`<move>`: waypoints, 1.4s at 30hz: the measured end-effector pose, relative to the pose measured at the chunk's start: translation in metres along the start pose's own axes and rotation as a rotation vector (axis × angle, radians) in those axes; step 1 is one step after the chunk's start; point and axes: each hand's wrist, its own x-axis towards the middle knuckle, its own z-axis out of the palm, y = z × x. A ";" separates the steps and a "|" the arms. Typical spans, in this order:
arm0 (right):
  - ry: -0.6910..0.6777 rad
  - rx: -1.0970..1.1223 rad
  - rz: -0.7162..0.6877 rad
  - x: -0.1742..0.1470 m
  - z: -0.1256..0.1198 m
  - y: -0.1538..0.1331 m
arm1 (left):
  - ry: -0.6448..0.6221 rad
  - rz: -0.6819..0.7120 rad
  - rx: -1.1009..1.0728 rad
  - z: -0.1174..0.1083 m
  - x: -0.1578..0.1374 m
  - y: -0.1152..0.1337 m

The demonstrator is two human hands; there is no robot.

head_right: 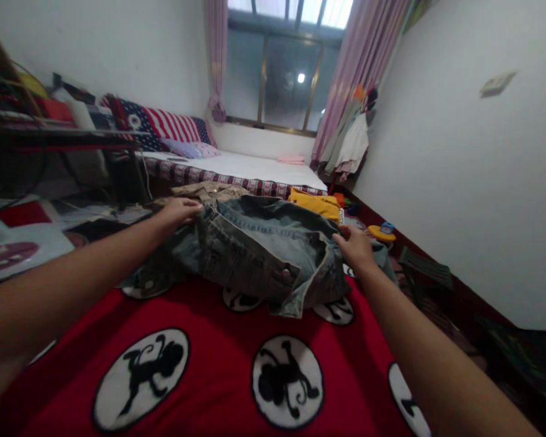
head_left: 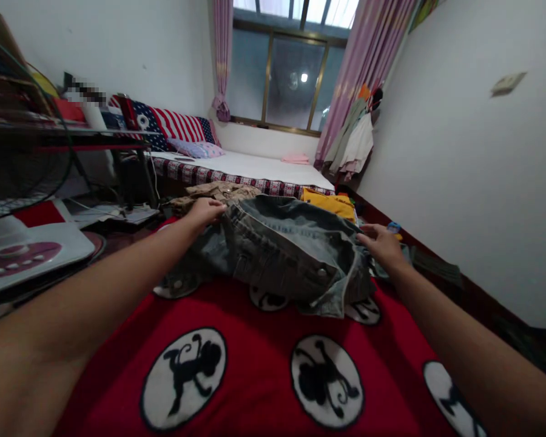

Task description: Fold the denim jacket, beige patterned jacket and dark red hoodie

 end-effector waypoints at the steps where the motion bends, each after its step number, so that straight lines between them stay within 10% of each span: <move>1: -0.011 -0.023 -0.087 -0.005 0.006 0.002 | 0.016 -0.021 0.040 0.009 0.000 -0.007; 7: -0.336 -0.046 -0.632 -0.071 0.006 -0.002 | 0.058 0.430 0.259 0.031 -0.048 -0.008; 13: -0.574 -0.148 -0.750 -0.090 0.006 -0.047 | -0.341 0.802 0.357 0.064 -0.088 0.054; 19: -0.746 -0.229 -0.808 -0.093 0.012 -0.063 | -0.562 0.591 0.425 0.106 -0.082 0.067; 24: -0.362 0.034 -0.689 -0.095 0.000 -0.051 | -0.759 0.463 0.457 0.120 -0.067 0.069; 33: -0.302 0.026 -0.787 -0.113 0.011 -0.041 | -0.649 0.538 0.548 0.130 -0.060 0.065; 42: -0.599 -0.070 -0.753 -0.132 0.000 -0.056 | -0.640 0.435 0.585 0.131 -0.050 0.057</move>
